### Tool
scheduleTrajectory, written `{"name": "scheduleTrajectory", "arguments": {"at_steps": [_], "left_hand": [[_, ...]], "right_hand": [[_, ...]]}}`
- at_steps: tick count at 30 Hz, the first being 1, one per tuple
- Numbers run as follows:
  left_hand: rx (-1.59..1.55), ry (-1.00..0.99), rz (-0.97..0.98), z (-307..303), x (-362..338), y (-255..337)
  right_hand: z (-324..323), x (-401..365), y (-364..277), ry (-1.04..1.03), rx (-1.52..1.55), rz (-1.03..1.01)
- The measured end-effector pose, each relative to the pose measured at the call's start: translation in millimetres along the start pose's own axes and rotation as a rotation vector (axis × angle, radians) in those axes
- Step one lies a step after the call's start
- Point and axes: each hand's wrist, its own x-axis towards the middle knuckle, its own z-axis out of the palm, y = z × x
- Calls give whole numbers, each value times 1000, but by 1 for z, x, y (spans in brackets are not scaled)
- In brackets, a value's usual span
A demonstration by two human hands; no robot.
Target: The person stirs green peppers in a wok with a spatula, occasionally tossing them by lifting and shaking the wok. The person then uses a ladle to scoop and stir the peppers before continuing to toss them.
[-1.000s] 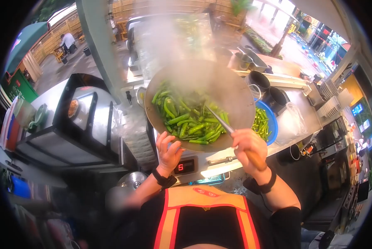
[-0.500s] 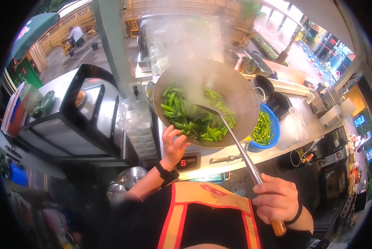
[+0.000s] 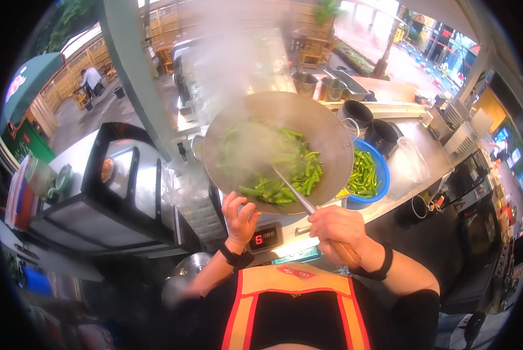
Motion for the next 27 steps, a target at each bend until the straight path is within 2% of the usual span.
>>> {"name": "scheduleTrajectory", "arguments": {"at_steps": [7, 10, 15, 20, 22, 27], "left_hand": [[22, 3, -17, 0, 0, 1], [34, -4, -10, 1, 0, 0], [41, -10, -9, 0, 0, 1], [33, 6, 8, 1, -1, 1], [34, 4, 11, 1, -2, 0], [38, 2, 7, 1, -1, 1]], "right_hand": [[31, 0, 36, -103, -30, -28], [42, 0, 57, -208, -115, -140], [39, -4, 72, -259, -189, -114], [25, -10, 56, -292, -120, -31], [18, -18, 46, -402, -157, 11], [-4, -30, 21, -469, -161, 20]]}}
